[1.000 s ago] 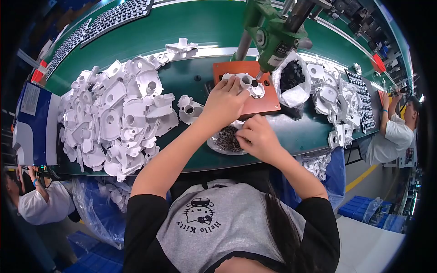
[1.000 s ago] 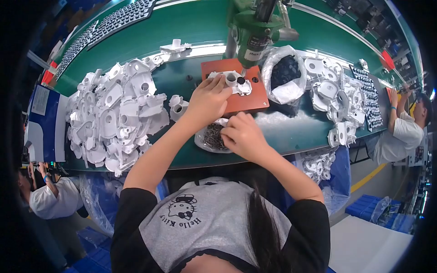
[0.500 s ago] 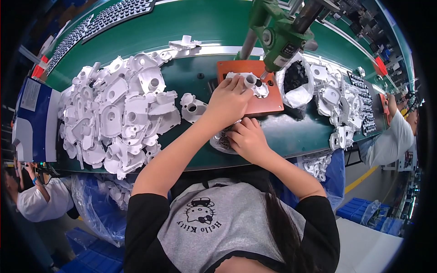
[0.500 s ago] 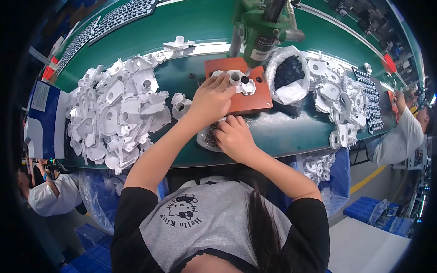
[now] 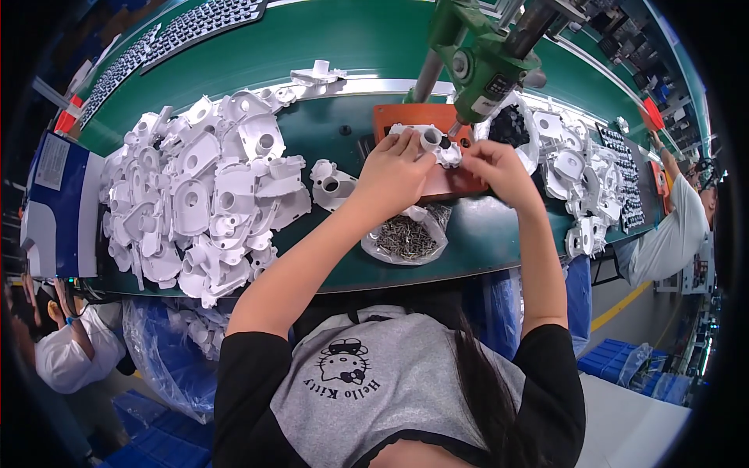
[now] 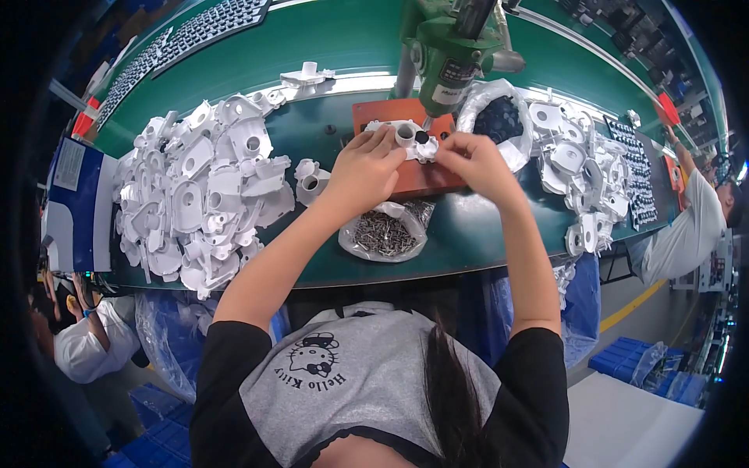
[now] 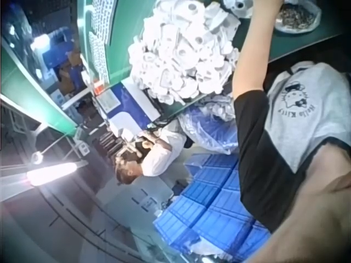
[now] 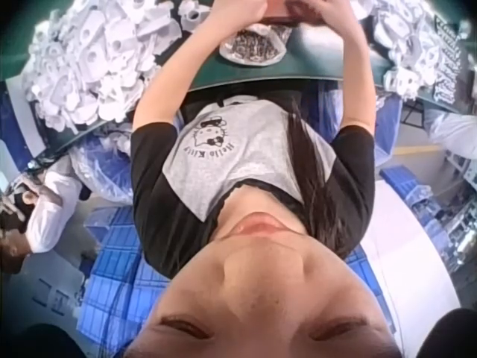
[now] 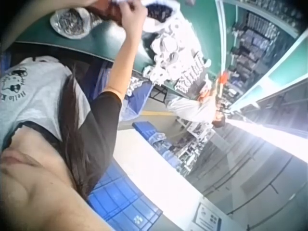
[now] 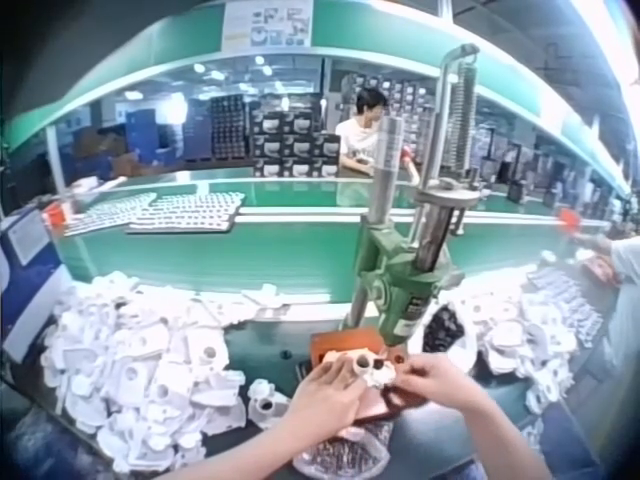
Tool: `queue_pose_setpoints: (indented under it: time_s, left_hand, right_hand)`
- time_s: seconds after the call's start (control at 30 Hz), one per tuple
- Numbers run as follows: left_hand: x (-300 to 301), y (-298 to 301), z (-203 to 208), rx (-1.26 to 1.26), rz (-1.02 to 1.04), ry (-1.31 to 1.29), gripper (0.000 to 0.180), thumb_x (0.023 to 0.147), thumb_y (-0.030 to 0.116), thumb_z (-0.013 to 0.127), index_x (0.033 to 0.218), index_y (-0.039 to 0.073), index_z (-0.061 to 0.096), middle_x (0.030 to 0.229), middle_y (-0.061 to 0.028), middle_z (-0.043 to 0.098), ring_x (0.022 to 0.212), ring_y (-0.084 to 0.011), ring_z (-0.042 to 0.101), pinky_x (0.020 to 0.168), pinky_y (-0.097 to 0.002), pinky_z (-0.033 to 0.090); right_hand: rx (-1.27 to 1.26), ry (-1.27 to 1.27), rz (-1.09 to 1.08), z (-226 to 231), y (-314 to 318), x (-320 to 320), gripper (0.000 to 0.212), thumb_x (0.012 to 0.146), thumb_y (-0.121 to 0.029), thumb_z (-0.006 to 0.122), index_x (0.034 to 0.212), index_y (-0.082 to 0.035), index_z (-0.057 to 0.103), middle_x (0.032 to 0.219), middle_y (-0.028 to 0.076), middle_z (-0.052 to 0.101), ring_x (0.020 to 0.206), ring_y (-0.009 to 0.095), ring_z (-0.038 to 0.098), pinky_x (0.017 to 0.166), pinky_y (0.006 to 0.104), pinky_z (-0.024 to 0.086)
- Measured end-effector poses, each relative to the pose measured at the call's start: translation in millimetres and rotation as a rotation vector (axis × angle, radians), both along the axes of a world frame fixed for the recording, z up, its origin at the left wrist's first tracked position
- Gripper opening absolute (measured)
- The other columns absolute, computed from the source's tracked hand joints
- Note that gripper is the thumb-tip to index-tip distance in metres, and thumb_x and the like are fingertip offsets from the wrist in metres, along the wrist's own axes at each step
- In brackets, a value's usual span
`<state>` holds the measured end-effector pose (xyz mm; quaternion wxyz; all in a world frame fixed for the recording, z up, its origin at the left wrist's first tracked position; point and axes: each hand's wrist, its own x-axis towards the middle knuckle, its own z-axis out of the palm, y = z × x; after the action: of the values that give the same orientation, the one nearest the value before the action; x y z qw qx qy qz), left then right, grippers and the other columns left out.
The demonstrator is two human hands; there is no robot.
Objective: Assembling small white plastic components using a manual press machine on an industrial assembly line.
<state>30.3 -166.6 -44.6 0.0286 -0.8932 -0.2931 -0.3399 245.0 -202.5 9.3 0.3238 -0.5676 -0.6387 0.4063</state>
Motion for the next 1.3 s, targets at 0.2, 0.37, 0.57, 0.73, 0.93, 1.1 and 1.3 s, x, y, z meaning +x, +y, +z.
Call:
queue_pose_setpoints:
  time_s: [0.2, 0.37, 0.57, 0.73, 0.93, 1.1, 1.3]
  left_hand:
    - [2, 0, 0, -0.005, -0.011, -0.022, 0.018, 0.076, 0.015, 0.059, 0.092, 0.005, 0.061, 0.11, -0.0274, 0.06, 0.106, -0.0352, 0.059, 0.095, -0.0421, 0.042]
    - [0, 0, 1, 0.003, 0.003, -0.009, 0.018, 0.076, 0.015, 0.059, 0.092, 0.005, 0.061, 0.11, -0.0273, 0.06, 0.107, -0.0351, 0.059, 0.095, -0.042, 0.043]
    - [2, -2, 0, -0.039, 0.011, -0.029, 0.021, 0.069, 0.006, 0.059, 0.09, 0.004, 0.058, 0.114, -0.0244, 0.058, 0.111, -0.0334, 0.056, 0.096, -0.043, 0.043]
    - [1, -2, -2, -0.043, 0.021, -0.016, 0.021, 0.069, 0.007, 0.059, 0.09, 0.004, 0.058, 0.114, -0.0241, 0.059, 0.111, -0.0334, 0.056, 0.096, -0.043, 0.043]
    - [2, -2, 0, -0.054, 0.017, -0.029, 0.021, 0.069, 0.007, 0.059, 0.09, 0.004, 0.058, 0.115, -0.0238, 0.058, 0.111, -0.0333, 0.056, 0.096, -0.0432, 0.042]
    - [3, -1, 1, -0.057, 0.011, -0.03, 0.021, 0.069, 0.007, 0.059, 0.09, 0.003, 0.058, 0.115, -0.0238, 0.058, 0.112, -0.0334, 0.055, 0.096, -0.0438, 0.042]
    - [-3, 0, -1, -0.059, 0.024, -0.035, 0.019, 0.069, 0.008, 0.06, 0.088, 0.003, 0.058, 0.115, -0.0252, 0.058, 0.112, -0.0339, 0.055, 0.096, -0.0443, 0.042]
  right_hand:
    - [-0.091, 0.075, 0.0, 3, 34, 5, 0.014, 0.082, -0.016, 0.063, 0.083, -0.002, 0.063, 0.072, -0.001, 0.059, 0.066, 0.006, 0.051, 0.059, 0.0206, 0.039]
    - [-0.145, -0.01, 0.032, 4, 46, 2, 0.016, 0.08, -0.015, 0.066, 0.089, -0.002, 0.063, 0.077, -0.001, 0.061, 0.067, 0.006, 0.052, 0.059, 0.0204, 0.038]
    - [-0.281, 0.027, 0.045, 13, 51, 5, 0.023, 0.078, -0.016, 0.066, 0.093, 0.001, 0.066, 0.081, 0.003, 0.064, 0.074, 0.008, 0.056, 0.063, 0.021, 0.041]
    - [-0.262, 0.022, 0.024, 14, 51, -2, 0.015, 0.078, -0.011, 0.066, 0.09, -0.002, 0.065, 0.078, 0.001, 0.063, 0.067, 0.007, 0.053, 0.057, 0.0207, 0.039]
    - [-0.277, -0.05, 0.088, 13, 59, 1, 0.016, 0.08, -0.012, 0.067, 0.093, -0.007, 0.06, 0.082, -0.003, 0.062, 0.063, 0.003, 0.048, 0.051, 0.0209, 0.033]
    - [-0.207, -0.012, 0.099, -7, 65, 12, 0.017, 0.078, -0.006, 0.07, 0.089, -0.007, 0.057, 0.077, -0.004, 0.057, 0.067, 0.004, 0.048, 0.055, 0.0212, 0.036]
    - [-0.285, -0.135, 0.214, 11, 84, 19, 0.016, 0.081, -0.009, 0.067, 0.093, -0.004, 0.058, 0.087, 0.0, 0.061, 0.085, 0.007, 0.056, 0.068, 0.0226, 0.045]
